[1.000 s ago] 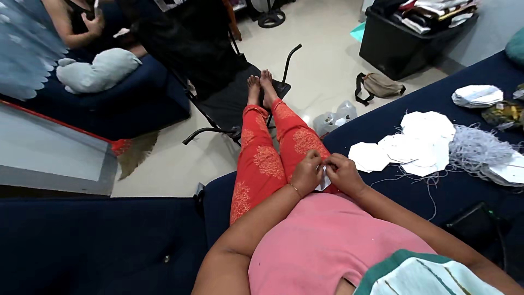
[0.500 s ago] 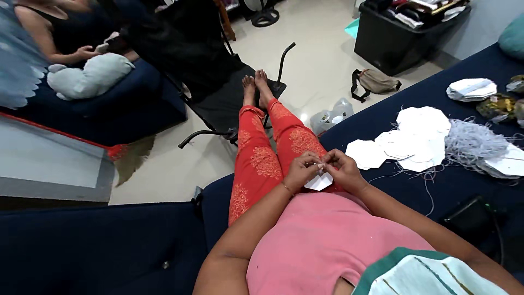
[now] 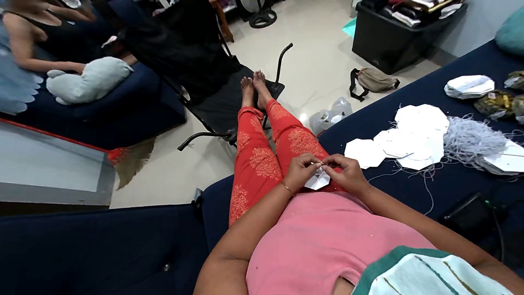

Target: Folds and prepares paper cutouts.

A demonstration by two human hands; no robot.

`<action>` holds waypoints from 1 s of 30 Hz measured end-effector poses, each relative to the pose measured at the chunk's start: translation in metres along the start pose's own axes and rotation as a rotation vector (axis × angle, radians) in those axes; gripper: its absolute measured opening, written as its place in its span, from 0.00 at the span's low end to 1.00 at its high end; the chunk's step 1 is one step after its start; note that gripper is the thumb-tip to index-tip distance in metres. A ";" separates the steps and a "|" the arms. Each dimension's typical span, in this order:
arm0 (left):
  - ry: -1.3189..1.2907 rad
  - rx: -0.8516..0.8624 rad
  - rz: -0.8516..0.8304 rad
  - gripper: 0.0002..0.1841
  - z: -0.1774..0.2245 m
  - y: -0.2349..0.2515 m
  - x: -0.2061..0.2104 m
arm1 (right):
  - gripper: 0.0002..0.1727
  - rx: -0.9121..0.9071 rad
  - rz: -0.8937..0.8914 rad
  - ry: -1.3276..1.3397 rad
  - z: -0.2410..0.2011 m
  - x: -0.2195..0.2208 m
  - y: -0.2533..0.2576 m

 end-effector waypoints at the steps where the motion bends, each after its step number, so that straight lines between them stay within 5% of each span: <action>1: 0.003 0.004 -0.003 0.07 0.000 0.000 0.000 | 0.10 -0.009 0.009 -0.016 0.000 0.000 0.000; 9: 0.181 0.000 -0.090 0.09 0.004 0.000 0.006 | 0.08 -0.220 0.091 -0.360 -0.016 0.005 -0.002; 12: 0.175 -0.030 -0.100 0.10 0.003 -0.001 0.007 | 0.09 -0.143 0.060 -0.347 -0.012 0.004 0.002; 17: 0.145 -0.130 -0.060 0.10 0.001 0.001 0.004 | 0.06 0.205 -0.120 0.243 0.001 -0.003 0.010; 20: 0.161 -0.157 -0.039 0.10 0.000 0.002 0.002 | 0.10 0.211 -0.248 0.685 -0.004 -0.002 0.011; 22: 0.159 -0.148 -0.018 0.10 0.001 0.003 0.001 | 0.10 0.180 -0.305 0.749 -0.008 -0.003 0.011; 26: 0.171 -0.085 -0.013 0.11 0.006 -0.001 0.002 | 0.06 0.235 -0.168 0.297 0.001 -0.007 0.013; 30: 0.118 0.080 -0.060 0.09 0.016 -0.002 0.012 | 0.29 0.529 -0.252 0.089 0.016 -0.003 0.010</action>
Point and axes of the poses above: each hand's wrist, its own y-axis towards the middle knuckle, its own x-axis out of the palm, z = x × y, the point moved 7 cm from there along y, towards the middle knuckle, and after that the axes turned 9 degrees about x, right-handed, at the moved point
